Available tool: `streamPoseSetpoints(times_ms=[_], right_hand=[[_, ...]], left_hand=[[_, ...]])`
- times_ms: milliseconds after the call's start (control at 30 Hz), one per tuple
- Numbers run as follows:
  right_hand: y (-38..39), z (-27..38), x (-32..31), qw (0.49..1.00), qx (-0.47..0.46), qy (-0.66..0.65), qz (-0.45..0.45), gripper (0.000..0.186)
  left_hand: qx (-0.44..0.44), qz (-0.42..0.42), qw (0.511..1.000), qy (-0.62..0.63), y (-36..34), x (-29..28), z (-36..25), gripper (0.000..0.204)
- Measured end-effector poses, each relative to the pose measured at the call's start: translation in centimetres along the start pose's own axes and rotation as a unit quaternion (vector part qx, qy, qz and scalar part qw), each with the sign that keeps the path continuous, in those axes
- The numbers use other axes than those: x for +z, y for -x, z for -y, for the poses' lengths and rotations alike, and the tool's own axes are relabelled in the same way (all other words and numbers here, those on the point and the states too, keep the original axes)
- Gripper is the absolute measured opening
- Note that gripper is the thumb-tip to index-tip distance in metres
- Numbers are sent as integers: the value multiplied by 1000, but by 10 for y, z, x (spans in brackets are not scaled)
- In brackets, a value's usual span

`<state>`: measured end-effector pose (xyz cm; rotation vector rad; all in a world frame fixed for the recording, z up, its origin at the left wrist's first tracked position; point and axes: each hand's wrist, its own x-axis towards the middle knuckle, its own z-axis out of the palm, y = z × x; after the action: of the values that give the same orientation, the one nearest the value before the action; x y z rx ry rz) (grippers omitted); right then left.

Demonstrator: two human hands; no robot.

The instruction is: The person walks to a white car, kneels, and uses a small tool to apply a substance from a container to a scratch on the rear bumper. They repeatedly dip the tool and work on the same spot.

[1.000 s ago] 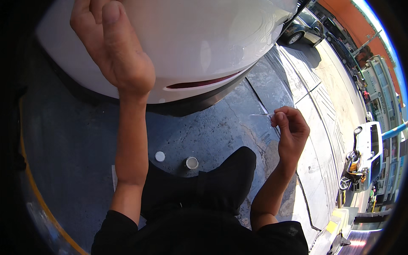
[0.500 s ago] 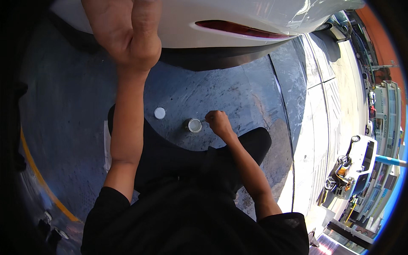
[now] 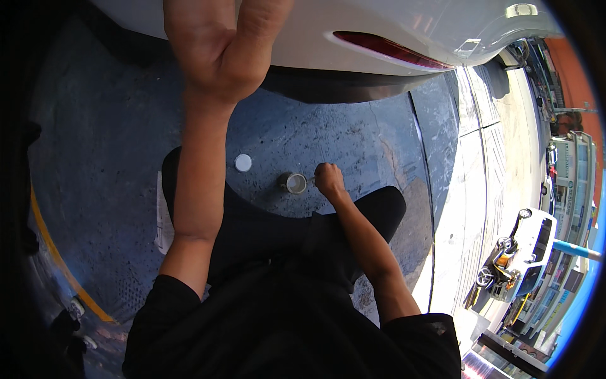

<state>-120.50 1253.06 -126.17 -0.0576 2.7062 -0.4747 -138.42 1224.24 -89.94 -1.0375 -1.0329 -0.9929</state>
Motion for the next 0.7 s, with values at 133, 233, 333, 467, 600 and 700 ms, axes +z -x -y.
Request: streamPoseSetpoints(times_ms=[133,233,333,467,600,700], right_hand=[[8,12,-20,998,32,-50,5,15],[12,17,-20,999,-25,-44,5,16],[11,14,-11,997,-67,-32,16,16],[9,3,-2,993,-112,-38,30,15],[11,-1,-3,993,-104,33,44,15],[17,4,-13,994,-99,18,35,16]], left_hand=[[-26,10,1000,-13,0,1,-6,48],[-20,-5,1000,-7,-1,0,-7,48],[-18,23,999,-45,-3,-1,-5,47],[3,-4,1000,-13,-4,2,0,47],[-3,-15,1000,2,-3,4,-1,46],[14,-16,1000,-5,-2,4,-2,46]])
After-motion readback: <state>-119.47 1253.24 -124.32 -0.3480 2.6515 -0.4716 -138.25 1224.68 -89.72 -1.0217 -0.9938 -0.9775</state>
